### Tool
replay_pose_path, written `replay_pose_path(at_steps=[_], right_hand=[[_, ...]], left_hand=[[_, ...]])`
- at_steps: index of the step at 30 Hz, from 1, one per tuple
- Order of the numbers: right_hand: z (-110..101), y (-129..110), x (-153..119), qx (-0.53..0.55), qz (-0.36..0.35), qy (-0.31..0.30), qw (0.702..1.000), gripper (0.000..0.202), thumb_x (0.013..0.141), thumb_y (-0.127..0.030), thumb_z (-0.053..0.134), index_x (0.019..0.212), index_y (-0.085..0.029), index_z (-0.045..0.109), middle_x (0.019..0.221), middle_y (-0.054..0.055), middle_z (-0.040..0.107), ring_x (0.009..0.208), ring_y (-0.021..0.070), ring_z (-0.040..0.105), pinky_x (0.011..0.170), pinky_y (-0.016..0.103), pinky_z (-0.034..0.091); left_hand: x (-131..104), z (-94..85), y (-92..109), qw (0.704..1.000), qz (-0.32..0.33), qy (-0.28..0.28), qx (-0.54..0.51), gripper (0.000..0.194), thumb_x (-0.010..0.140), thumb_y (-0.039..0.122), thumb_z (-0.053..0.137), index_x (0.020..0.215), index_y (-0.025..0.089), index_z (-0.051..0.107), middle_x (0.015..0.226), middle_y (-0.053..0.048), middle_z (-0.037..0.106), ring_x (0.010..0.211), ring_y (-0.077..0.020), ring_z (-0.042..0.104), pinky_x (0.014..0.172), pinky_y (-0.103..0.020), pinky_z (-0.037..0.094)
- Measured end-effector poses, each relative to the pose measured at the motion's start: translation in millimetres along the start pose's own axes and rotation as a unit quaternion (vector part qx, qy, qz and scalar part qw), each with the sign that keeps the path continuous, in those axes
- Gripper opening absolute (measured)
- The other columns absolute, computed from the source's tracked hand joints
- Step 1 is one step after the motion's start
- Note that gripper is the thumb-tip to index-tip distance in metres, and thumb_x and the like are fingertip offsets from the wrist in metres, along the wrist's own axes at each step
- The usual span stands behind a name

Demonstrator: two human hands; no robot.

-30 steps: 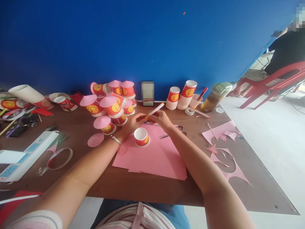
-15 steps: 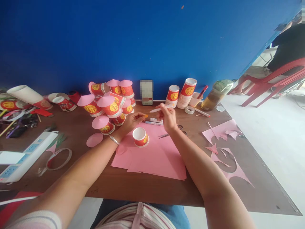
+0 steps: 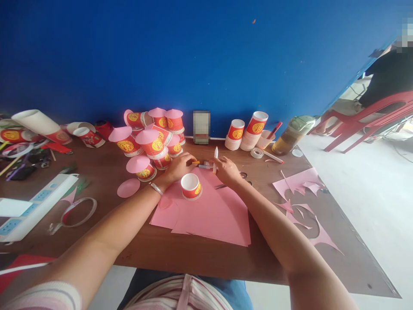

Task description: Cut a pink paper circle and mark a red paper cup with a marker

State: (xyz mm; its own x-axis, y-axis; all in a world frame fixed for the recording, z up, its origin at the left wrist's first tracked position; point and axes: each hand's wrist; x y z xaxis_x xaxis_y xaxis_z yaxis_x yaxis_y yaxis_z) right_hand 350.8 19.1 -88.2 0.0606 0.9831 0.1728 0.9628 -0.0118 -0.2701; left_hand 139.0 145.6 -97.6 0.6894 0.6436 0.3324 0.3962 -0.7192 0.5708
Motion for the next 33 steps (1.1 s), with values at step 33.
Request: replay_pose_path(at_steps=[33], right_hand=[[0,-15,-22,0.156,-0.097,0.231,0.956,0.018,0.107,-0.031,0.053,0.109,-0.025,0.069,0.099,0.007,0.082,0.084,0.0228,0.078,0.076,0.031,0.058]], left_hand=[[-2,-23.9,22,0.94,-0.04,0.006,-0.339,0.043,0.101,0.056,0.057,0.106,0.017,0.074,0.11,-0.01,0.075,0.101,-0.0223,0.068,0.091,-0.035,0.055]])
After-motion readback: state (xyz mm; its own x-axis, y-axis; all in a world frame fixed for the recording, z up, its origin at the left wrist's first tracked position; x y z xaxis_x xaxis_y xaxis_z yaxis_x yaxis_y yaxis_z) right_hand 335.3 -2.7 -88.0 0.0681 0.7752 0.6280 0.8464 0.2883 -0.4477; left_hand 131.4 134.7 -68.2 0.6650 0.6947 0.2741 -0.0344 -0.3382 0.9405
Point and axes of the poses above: each hand's wrist, its own x-axis towards the middle knuckle, its own z-axis out of the palm, y = z × x
